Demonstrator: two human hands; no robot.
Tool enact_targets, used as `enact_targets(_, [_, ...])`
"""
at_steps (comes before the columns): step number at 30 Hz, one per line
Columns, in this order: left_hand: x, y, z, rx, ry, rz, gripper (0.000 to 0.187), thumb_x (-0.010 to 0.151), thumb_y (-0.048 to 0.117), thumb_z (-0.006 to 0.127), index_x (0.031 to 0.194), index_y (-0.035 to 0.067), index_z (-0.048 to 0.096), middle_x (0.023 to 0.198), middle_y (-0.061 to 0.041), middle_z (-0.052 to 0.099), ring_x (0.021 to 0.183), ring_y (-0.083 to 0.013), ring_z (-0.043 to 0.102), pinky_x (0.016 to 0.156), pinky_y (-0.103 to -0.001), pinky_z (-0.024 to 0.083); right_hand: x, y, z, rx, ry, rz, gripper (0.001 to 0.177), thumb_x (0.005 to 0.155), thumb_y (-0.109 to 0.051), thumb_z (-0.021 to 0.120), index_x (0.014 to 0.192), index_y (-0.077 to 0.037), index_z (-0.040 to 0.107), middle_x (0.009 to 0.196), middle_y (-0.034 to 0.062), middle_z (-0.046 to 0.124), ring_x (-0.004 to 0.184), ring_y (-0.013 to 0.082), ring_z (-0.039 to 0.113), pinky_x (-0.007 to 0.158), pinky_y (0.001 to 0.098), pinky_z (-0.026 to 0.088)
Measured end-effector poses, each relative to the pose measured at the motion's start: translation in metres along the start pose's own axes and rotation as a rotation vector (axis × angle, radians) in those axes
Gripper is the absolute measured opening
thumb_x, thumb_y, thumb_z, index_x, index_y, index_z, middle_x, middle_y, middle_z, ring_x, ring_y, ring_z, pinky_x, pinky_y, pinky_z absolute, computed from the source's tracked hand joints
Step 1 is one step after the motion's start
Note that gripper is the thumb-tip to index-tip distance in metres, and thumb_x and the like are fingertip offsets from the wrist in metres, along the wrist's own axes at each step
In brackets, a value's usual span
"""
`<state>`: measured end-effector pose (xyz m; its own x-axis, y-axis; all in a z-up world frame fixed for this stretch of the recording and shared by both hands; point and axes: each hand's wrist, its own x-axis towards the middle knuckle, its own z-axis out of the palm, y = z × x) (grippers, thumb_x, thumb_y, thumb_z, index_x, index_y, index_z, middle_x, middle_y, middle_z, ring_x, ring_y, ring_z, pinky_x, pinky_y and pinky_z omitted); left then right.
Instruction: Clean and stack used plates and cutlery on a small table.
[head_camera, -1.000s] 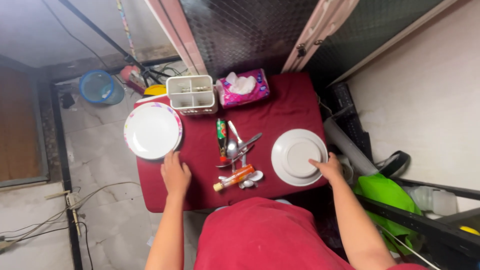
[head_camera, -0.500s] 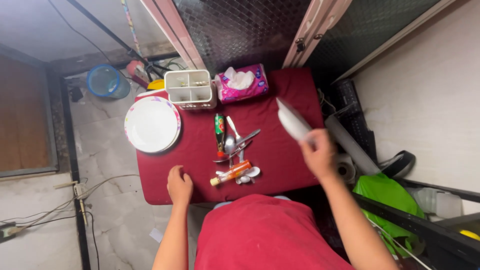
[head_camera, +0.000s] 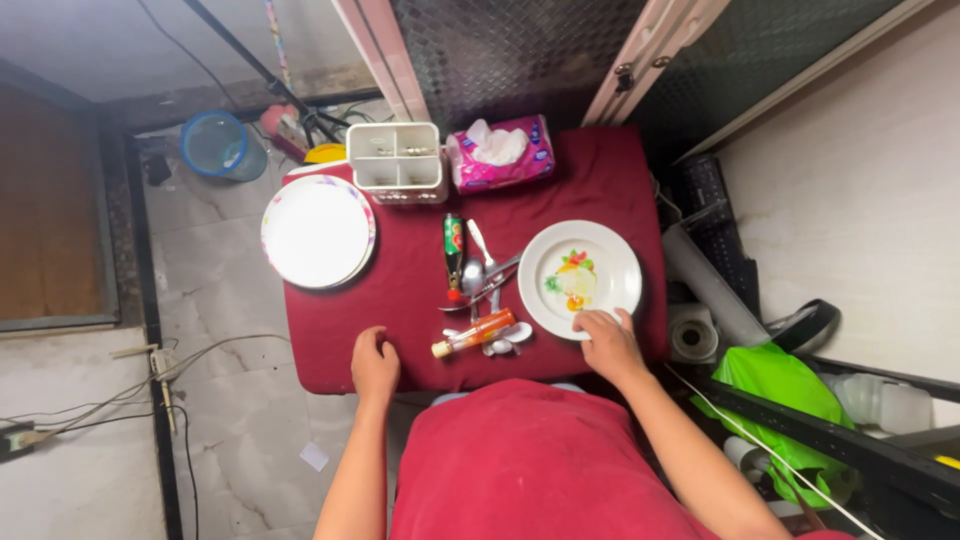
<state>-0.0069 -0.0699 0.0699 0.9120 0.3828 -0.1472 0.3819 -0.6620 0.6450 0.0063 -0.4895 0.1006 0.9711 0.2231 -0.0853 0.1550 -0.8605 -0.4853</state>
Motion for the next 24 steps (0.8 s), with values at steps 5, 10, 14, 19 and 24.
enact_targets(5, [0.019, -0.028, 0.005, -0.082, 0.06, -0.047, 0.029, 0.088, 0.009, 0.06, 0.115, 0.005, 0.07, 0.115, -0.016, 0.071, 0.106, -0.0339, 0.068, 0.091, -0.043, 0.054, 0.0, 0.002, 0.002, 0.041, 0.092, 0.07, 0.049, 0.066, -0.01, 0.083, 0.111, -0.014, 0.066, 0.128, 0.008, 0.064, 0.125, 0.0289, 0.055, 0.106, 0.0529, 0.033])
enact_targets(10, [0.082, -0.082, 0.018, -0.214, 0.145, -0.24, 0.027, 0.09, 0.012, 0.065, 0.116, 0.004, 0.07, 0.11, -0.016, 0.074, 0.1, -0.028, 0.072, 0.088, -0.038, 0.055, 0.001, 0.048, 0.051, 0.089, 0.419, 0.466, 0.08, 0.07, -0.016, 0.091, 0.136, -0.005, 0.047, 0.14, 0.0265, 0.053, 0.128, 0.042, 0.052, 0.107, 0.0494, 0.043])
enact_targets(14, [0.141, -0.093, 0.015, -0.601, 0.098, -0.521, 0.039, 0.09, 0.015, 0.071, 0.125, 0.0, 0.06, 0.109, -0.015, 0.073, 0.093, -0.0245, 0.069, 0.077, -0.037, 0.055, 0.017, 0.039, 0.039, 0.705, 0.321, 0.98, 0.083, 0.08, -0.008, 0.081, 0.148, -0.007, 0.032, 0.135, 0.0227, 0.059, 0.113, 0.0336, 0.063, 0.089, 0.0471, 0.055])
enact_targets(19, [0.189, -0.093, 0.018, -0.87, 0.103, -0.733, 0.045, 0.094, 0.018, 0.073, 0.128, -0.008, 0.058, 0.111, -0.015, 0.069, 0.09, -0.0225, 0.068, 0.067, -0.036, 0.059, 0.02, 0.024, 0.018, 0.997, 0.45, 0.982, 0.072, 0.091, 0.001, 0.065, 0.153, -0.01, 0.029, 0.133, 0.0176, 0.061, 0.108, 0.0285, 0.066, 0.075, 0.0423, 0.061])
enact_targets(24, [0.203, -0.062, 0.007, -0.979, 0.199, -0.861, 0.039, 0.091, 0.014, 0.074, 0.123, -0.003, 0.06, 0.114, -0.015, 0.069, 0.086, -0.0237, 0.068, 0.059, -0.035, 0.056, 0.012, -0.017, 0.007, 1.113, 0.51, 0.856, 0.04, 0.099, 0.001, 0.06, 0.138, 0.0, 0.054, 0.127, 0.0121, 0.066, 0.103, 0.0235, 0.069, 0.076, 0.0372, 0.061])
